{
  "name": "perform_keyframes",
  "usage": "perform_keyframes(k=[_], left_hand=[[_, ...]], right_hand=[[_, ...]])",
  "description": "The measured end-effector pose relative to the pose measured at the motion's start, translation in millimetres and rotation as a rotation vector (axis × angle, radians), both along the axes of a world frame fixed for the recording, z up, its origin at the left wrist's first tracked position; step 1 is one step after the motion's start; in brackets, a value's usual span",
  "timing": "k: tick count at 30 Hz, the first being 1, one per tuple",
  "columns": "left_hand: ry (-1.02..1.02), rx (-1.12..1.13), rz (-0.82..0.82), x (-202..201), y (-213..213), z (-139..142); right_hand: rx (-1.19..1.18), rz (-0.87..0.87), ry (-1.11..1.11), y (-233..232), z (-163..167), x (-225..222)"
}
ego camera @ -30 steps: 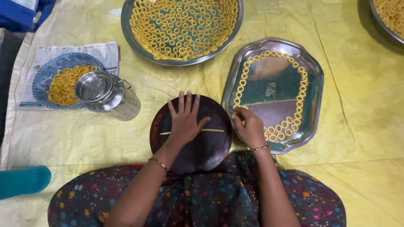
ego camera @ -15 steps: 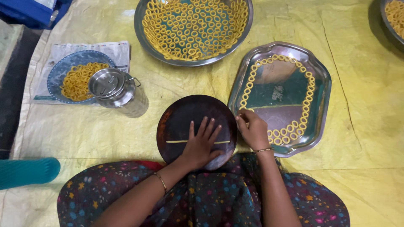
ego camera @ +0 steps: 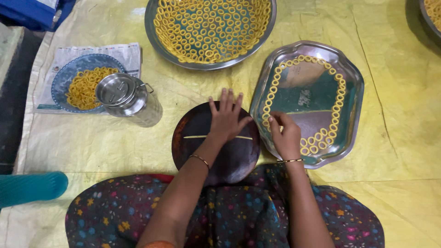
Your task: The person rolls a thin strip of yellow dough on a dark wooden board, then folds and joins the ends to form small rings. The finished rings are placed in a pattern on a metal tray.
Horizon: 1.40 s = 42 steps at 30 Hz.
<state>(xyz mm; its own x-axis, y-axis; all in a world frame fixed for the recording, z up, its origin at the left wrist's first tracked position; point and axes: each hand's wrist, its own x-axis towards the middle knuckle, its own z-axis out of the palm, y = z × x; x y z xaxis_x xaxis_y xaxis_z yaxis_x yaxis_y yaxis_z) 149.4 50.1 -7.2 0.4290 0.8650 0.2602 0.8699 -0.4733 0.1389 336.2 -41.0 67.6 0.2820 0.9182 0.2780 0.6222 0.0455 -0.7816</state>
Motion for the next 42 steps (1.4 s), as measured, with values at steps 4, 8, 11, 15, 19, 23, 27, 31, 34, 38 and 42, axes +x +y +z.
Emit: perform_keyframes(k=[4,8,11,15,19,23,27,31,34,38,42], left_hand=[[0.035,-0.049,-0.138,1.1,-32.8,0.8],[0.035,-0.010,-0.231,-8.3,-84.2,10.4],[0.025,-0.024,-0.270,-11.3,-112.1,16.6],[-0.011,-0.026,-0.253,0.8,-100.1,14.8],[-0.027,0.033,-0.126,13.0,-45.1,6.9],[0.016,0.083,-0.093,23.0,-11.6,2.5],[0.076,0.039,-0.288,21.4,-32.5,2.2],[0.100,-0.063,-0.398,13.7,-85.4,11.4],[0.012,-0.059,-0.475,7.4,-106.3,17.1],[0.047,-0.058,-0.394,16.2,-86.8,16.4],[0.034,0.035,-0.227,29.7,-39.3,13.1]], right_hand=[[0.014,-0.006,0.014,-0.5,0.1,-0.7],[-0.006,-0.001,0.038,-0.3,0.6,-6.2],[-0.022,-0.004,0.050,-0.2,0.4,-7.2],[-0.001,0.001,0.002,0.8,-3.5,-5.0],[0.007,0.012,0.018,0.4,-8.4,-2.2],[-0.008,0.005,0.017,1.3,-8.1,2.8],[-0.007,-0.008,0.023,2.1,-6.6,3.4],[0.028,0.011,0.034,1.7,-6.6,-1.5],[0.019,0.016,0.048,-0.2,-6.6,-4.0],[0.012,0.019,0.040,0.3,-6.0,-3.9],[-0.017,0.007,0.062,-0.5,-6.0,-1.8]])
